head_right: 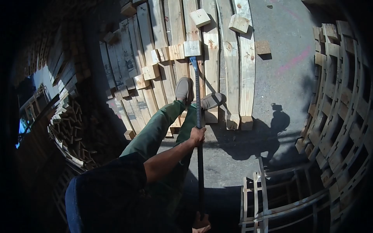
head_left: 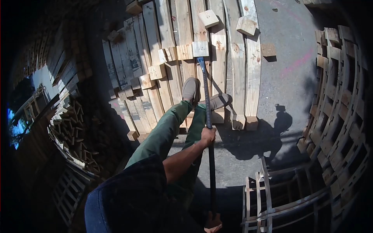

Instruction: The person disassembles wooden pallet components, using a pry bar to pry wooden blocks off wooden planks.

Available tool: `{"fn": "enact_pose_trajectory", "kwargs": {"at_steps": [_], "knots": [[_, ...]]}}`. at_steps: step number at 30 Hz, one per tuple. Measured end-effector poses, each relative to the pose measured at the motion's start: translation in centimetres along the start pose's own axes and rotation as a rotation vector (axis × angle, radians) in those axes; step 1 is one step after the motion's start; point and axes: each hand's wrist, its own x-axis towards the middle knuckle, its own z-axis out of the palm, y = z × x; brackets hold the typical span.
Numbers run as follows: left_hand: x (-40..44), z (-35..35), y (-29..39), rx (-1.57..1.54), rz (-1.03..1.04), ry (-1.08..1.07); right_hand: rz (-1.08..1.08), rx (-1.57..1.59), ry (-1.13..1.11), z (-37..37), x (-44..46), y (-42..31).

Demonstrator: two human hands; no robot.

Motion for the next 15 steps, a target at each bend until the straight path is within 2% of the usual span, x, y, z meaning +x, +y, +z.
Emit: {"fn": "enact_pose_trajectory", "kwargs": {"at_steps": [1, 3, 6, 9, 10, 13, 14, 15], "knots": [[-2.5, -1.0, 1.9, -0.099, 0.044, -0.067, 0.022, -0.210, -0.121, -6.7, -1.8, -11.1], [-5.8, -2.3, 5.4, -0.132, -0.005, -0.053, -0.004, -0.164, -0.126, -9.1, -4.1, -14.2], [-5.6, -4.5, 7.2, -0.104, -0.008, -0.158, 0.038, -0.215, -0.196, -10.3, -6.7, -16.0], [-5.7, -6.5, 8.7, -0.098, -0.108, -0.217, 0.063, -0.249, -0.224, -10.4, -8.3, -17.3], [-5.6, -6.2, 8.7, -0.070, -0.118, -0.136, 0.055, -0.259, -0.210, -9.7, -8.1, -16.9], [-3.8, -4.7, 6.3, -0.064, -0.169, -0.120, -0.032, -0.301, -0.090, -4.6, -4.9, -12.3], [-0.5, -3.1, 1.8, 0.092, -0.021, 0.032, -0.066, -0.233, -0.005, -0.6, -2.4, -7.6], [2.6, -1.1, -2.2, 0.246, 0.134, 0.184, -0.085, -0.256, -0.016, 2.0, 0.4, -4.4]]}}
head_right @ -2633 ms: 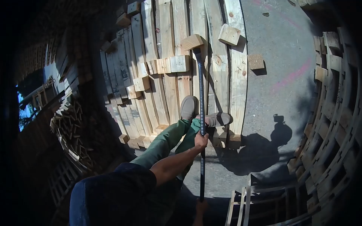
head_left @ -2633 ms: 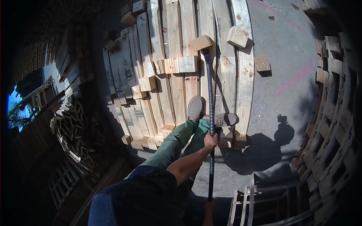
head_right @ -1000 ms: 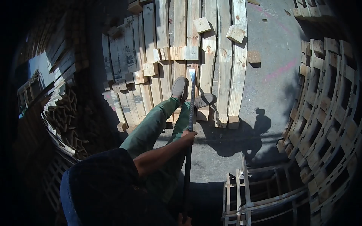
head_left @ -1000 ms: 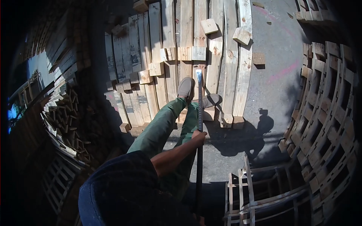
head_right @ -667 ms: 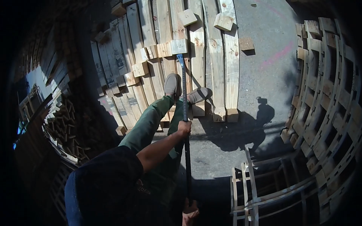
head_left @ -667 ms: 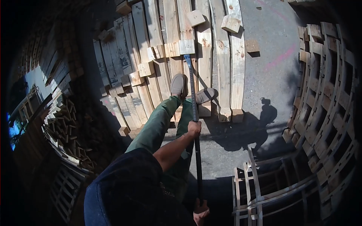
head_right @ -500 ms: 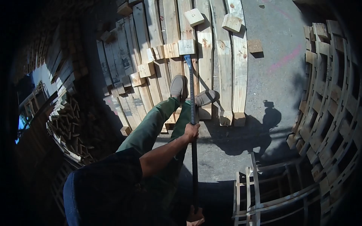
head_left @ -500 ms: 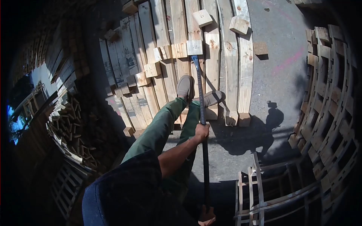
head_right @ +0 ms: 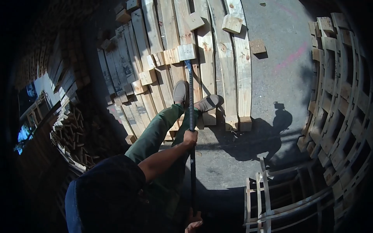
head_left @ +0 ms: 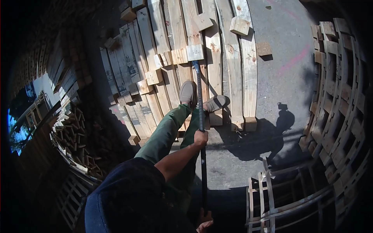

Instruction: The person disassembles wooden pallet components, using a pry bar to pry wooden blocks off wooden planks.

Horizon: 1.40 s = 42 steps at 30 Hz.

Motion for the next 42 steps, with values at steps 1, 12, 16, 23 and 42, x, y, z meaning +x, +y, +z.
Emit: {"fn": "enact_pose_trajectory", "kwargs": {"at_steps": [1, 12, 16, 23, 42], "knots": [[-0.3, 0.9, 0.4, 0.007, -0.040, -0.010, -0.020, -0.023, -0.009, 3.3, 2.6, 2.7], [-4.3, -5.4, 6.5, 0.180, 0.089, 0.004, 0.005, 0.194, -0.150, 1.0, -3.1, 0.9], [-2.0, -8.2, 7.4, 0.065, -0.010, -0.166, 0.009, 0.162, -0.384, -7.3, -4.6, -8.1], [3.5, 2.6, -1.6, 0.128, 0.123, 0.167, -0.048, 0.190, -0.312, 11.9, 8.7, 2.3], [-2.6, -7.7, 2.4, 0.072, 0.091, -0.024, -0.092, -0.073, -0.188, 4.8, -4.8, 0.2]]}}
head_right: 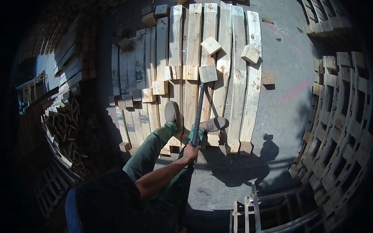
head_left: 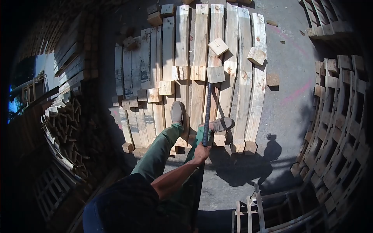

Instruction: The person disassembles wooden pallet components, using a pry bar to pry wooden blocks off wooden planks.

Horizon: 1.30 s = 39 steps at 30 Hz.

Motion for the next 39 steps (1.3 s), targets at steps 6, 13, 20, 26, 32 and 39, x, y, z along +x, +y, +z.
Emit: {"fn": "enact_pose_trajectory", "kwargs": {"at_steps": [6, 13, 20, 26, 32, 39], "knots": [[-0.7, 1.3, -0.8, -0.014, 0.016, -0.104, -0.134, -0.246, -0.003, -3.9, -4.1, -1.0], [1.2, 4.5, 0.6, -0.156, -0.225, -0.158, 0.174, 0.058, 0.048, -3.6, 3.7, -4.1], [8.9, 12.9, -8.8, -0.164, 0.020, -0.058, 0.077, 0.368, -0.056, 14.3, 20.3, 7.2], [1.7, 5.4, -3.3, -0.293, 0.221, -0.021, -0.013, 0.351, -0.189, 11.1, 16.6, 4.8], [-2.7, -2.5, 7.6, -0.347, 0.430, 0.032, -0.260, 0.510, -0.095, 7.2, 14.4, 1.3], [-5.2, -4.7, 6.0, -0.172, 0.204, -0.016, -0.074, 0.240, 0.219, 3.3, 0.4, 2.9]]}}
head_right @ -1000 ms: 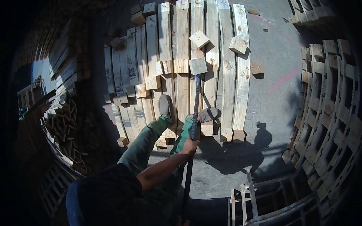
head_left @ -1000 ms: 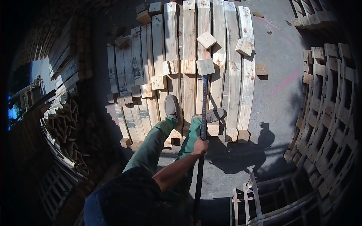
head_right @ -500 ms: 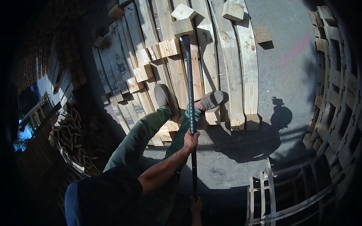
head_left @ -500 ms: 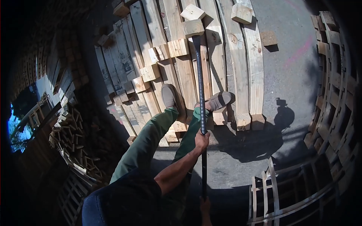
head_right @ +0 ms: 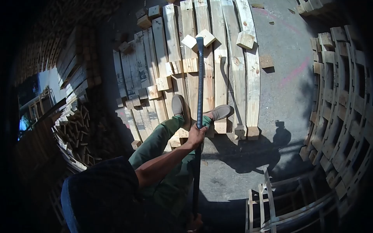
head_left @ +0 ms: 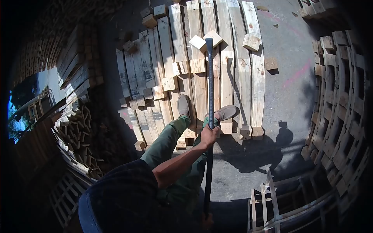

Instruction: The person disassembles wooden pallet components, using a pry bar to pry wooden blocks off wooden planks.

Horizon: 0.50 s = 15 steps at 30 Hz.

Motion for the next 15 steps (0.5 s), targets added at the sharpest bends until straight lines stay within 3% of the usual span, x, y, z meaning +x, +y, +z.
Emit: {"fn": "enact_pose_trajectory", "kwargs": {"at_steps": [4, 6, 9, 10, 13, 15], "knots": [[-3.8, 0.8, -6.8, 0.032, -0.144, -0.085, 0.156, -0.106, -0.096, -8.3, -6.3, -5.3], [-5.9, -0.1, -7.1, -0.095, -0.362, -0.211, 0.203, -0.150, -0.127, -11.4, -8.0, -8.9], [-3.6, 1.8, -13.0, -0.044, -0.442, -0.143, 0.242, -0.201, -0.148, -13.8, -8.5, -13.9], [-3.3, 1.3, -11.7, -0.133, -0.552, -0.165, 0.246, -0.210, -0.146, -14.0, -8.2, -15.0], [0.0, 0.0, -10.1, -0.173, -0.496, -0.129, 0.268, -0.206, -0.159, -14.0, -6.6, -20.1], [4.4, -2.4, -7.9, -0.261, -0.347, -0.227, 0.268, -0.161, -0.155, -13.7, -5.2, -23.6]]}}
